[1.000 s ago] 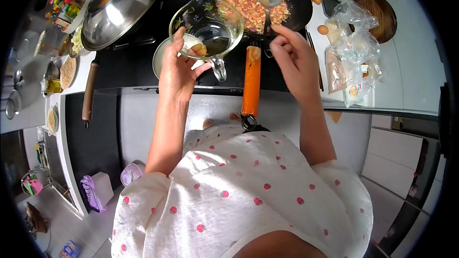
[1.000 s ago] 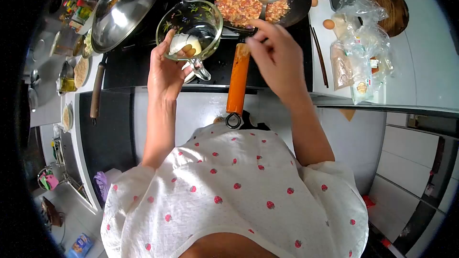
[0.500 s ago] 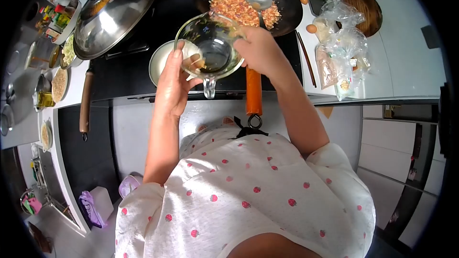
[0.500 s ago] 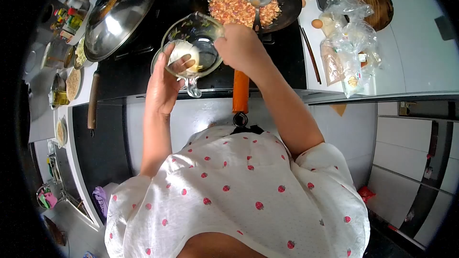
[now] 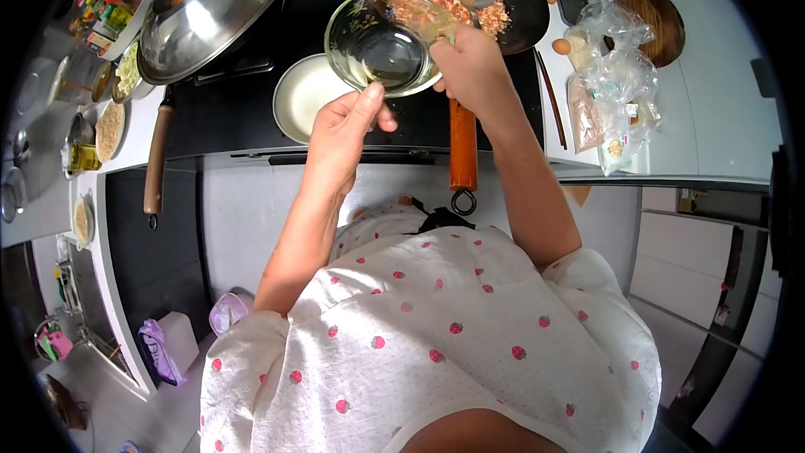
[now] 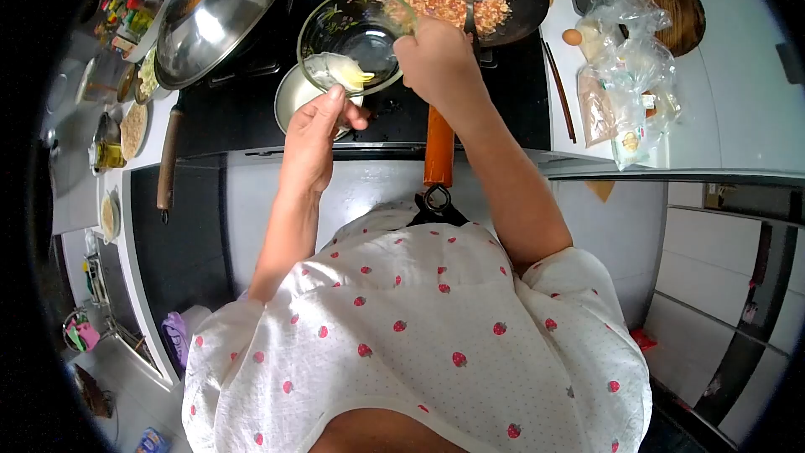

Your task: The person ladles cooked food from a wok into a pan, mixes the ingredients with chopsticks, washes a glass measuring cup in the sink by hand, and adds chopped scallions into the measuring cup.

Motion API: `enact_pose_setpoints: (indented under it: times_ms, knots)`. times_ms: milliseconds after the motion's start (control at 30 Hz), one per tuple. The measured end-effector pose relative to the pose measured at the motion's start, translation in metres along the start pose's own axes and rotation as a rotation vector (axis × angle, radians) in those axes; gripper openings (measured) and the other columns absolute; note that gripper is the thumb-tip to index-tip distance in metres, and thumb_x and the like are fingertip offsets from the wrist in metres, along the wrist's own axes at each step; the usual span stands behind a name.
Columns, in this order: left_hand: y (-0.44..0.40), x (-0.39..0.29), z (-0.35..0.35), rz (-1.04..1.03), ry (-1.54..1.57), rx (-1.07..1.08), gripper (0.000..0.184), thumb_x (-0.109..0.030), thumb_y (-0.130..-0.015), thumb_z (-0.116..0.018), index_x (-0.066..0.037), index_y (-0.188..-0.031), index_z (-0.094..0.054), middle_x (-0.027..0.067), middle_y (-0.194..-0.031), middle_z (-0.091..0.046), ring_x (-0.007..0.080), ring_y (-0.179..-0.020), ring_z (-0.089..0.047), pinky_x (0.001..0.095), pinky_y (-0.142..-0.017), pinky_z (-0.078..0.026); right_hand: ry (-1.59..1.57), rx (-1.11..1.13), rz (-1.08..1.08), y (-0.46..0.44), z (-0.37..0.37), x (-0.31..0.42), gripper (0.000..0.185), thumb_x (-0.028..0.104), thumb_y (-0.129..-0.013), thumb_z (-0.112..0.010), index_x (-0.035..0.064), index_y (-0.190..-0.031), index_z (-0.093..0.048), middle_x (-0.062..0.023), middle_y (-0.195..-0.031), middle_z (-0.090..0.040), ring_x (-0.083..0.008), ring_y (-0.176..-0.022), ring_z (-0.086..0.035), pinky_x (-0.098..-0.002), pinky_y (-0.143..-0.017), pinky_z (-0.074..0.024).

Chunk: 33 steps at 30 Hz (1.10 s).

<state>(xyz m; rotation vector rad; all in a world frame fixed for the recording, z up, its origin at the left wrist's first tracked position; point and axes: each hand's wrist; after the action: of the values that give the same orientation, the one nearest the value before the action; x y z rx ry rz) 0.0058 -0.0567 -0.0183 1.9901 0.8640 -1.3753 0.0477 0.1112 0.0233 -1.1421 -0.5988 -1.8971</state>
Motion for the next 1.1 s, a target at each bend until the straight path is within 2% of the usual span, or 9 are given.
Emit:
enact_pose_setpoints:
  times_ms: [233, 367, 400, 433, 500, 733, 800, 967, 1100]
  knots:
    - [-0.009, -0.003, -0.011, -0.121, 0.094, -0.273, 0.03, -0.026, -0.087, -0.054, -0.007, -0.064, -0.054, -0.0047, -0.055, -0.043, 0.0046, -0.05, -0.036, 0.0196, -0.049, -0.03, -0.096, 0.139, -0.123, -0.002, -0.006, 0.011, 0.023, 0.017, -0.078, -0.047, -0.0038, -0.072, -0.054, -0.0097, -0.054, -0.057, -0.0155, -0.044, -0.054, -0.0278, -0.048, -0.0463]
    - [-0.017, -0.008, -0.002, -0.188, 0.029, -0.376, 0.037, -0.031, -0.087, -0.053, -0.012, -0.056, -0.042, -0.0035, -0.048, -0.033, 0.0072, -0.044, -0.029, 0.0242, -0.045, -0.03, -0.139, 0.222, -0.041, 0.002, 0.01, 0.017, 0.032, 0.028, -0.082, -0.047, -0.0009, -0.087, -0.059, -0.0092, -0.061, -0.06, -0.0127, -0.049, -0.056, -0.0253, -0.048, -0.0457]
    - [-0.019, -0.007, 0.002, -0.175, 0.046, -0.376, 0.037, -0.032, -0.086, -0.054, -0.013, -0.057, -0.041, -0.0041, -0.048, -0.031, 0.0071, -0.044, -0.028, 0.0243, -0.046, -0.029, 0.022, 0.088, -0.04, 0.001, 0.015, 0.013, 0.035, 0.03, -0.083, -0.046, 0.0002, -0.096, -0.06, -0.011, -0.067, -0.062, -0.0165, -0.057, -0.06, -0.0288, -0.053, -0.0477]
    - [-0.022, -0.007, 0.005, -0.163, 0.063, -0.376, 0.038, -0.033, -0.085, -0.055, -0.014, -0.057, -0.039, -0.0047, -0.048, -0.029, 0.007, -0.044, -0.026, 0.0245, -0.046, -0.028, 0.252, -0.157, 0.183, -0.004, 0.019, -0.013, 0.032, 0.023, -0.083, -0.05, 0.0035, -0.107, -0.058, -0.0064, -0.062, -0.059, -0.0135, -0.045, -0.049, -0.0258, -0.046, -0.0421]
    - [-0.025, -0.008, 0.01, -0.161, 0.074, -0.391, 0.04, -0.031, -0.086, -0.054, -0.013, -0.054, -0.04, -0.0037, -0.047, -0.033, 0.007, -0.043, -0.029, 0.0239, -0.045, -0.029, 0.57, -0.304, 0.368, -0.001, 0.04, -0.042, 0.035, 0.011, -0.078, -0.052, 0.0096, -0.112, -0.057, -0.0079, -0.066, -0.058, -0.0194, -0.052, -0.052, -0.0293, -0.052, -0.0443]
    - [-0.035, -0.011, 0.014, -0.143, 0.057, -0.434, 0.044, -0.032, -0.086, -0.054, -0.011, -0.05, -0.039, -0.0023, -0.045, -0.034, 0.0076, -0.043, -0.031, 0.0231, -0.044, -0.029, 0.571, -0.166, 0.348, 0.008, 0.061, -0.046, 0.051, -0.001, -0.069, -0.052, 0.0179, -0.117, -0.054, -0.009, -0.075, -0.053, -0.0219, -0.069, -0.054, -0.0297, -0.064, -0.0439]
    - [-0.034, -0.008, 0.018, -0.128, 0.055, -0.43, 0.044, -0.033, -0.086, -0.054, -0.011, -0.05, -0.04, -0.0022, -0.045, -0.034, 0.0076, -0.042, -0.031, 0.0229, -0.044, -0.029, 0.601, 0.017, 0.162, 0.007, 0.072, -0.05, 0.055, -0.003, -0.068, -0.053, 0.0192, -0.119, -0.052, -0.0101, -0.078, -0.053, -0.0221, -0.071, -0.054, -0.0297, -0.063, -0.0433]
    - [-0.03, 0.0, 0.018, -0.092, 0.057, -0.466, 0.044, -0.033, -0.085, -0.055, -0.012, -0.05, -0.039, -0.0021, -0.045, -0.035, 0.0075, -0.042, -0.032, 0.0227, -0.044, -0.029, 0.393, 0.182, 0.261, 0.013, 0.06, -0.064, 0.039, 0.003, -0.069, -0.057, 0.0118, -0.107, -0.058, -0.0125, -0.074, -0.057, -0.0277, -0.071, -0.056, -0.0334, -0.067, -0.0443]
    - [-0.026, 0.005, 0.019, -0.075, 0.036, -0.468, 0.045, -0.033, -0.085, -0.055, -0.012, -0.049, -0.038, -0.0022, -0.044, -0.034, 0.0073, -0.042, -0.03, 0.0227, -0.043, -0.028, 0.239, 0.098, 0.242, 0.004, 0.066, -0.062, 0.017, 0.013, -0.074, -0.063, 0.0056, -0.089, -0.06, -0.0056, -0.062, -0.054, -0.0164, -0.056, -0.053, -0.0249, -0.056, -0.0428]
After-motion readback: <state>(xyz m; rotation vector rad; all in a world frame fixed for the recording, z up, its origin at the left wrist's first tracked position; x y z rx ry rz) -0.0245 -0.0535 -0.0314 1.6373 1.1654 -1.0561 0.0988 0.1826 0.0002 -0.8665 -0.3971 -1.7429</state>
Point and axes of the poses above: each hand's wrist, its own y-axis away from the middle knuckle, its own z-axis out of the back of the hand, x = y × z
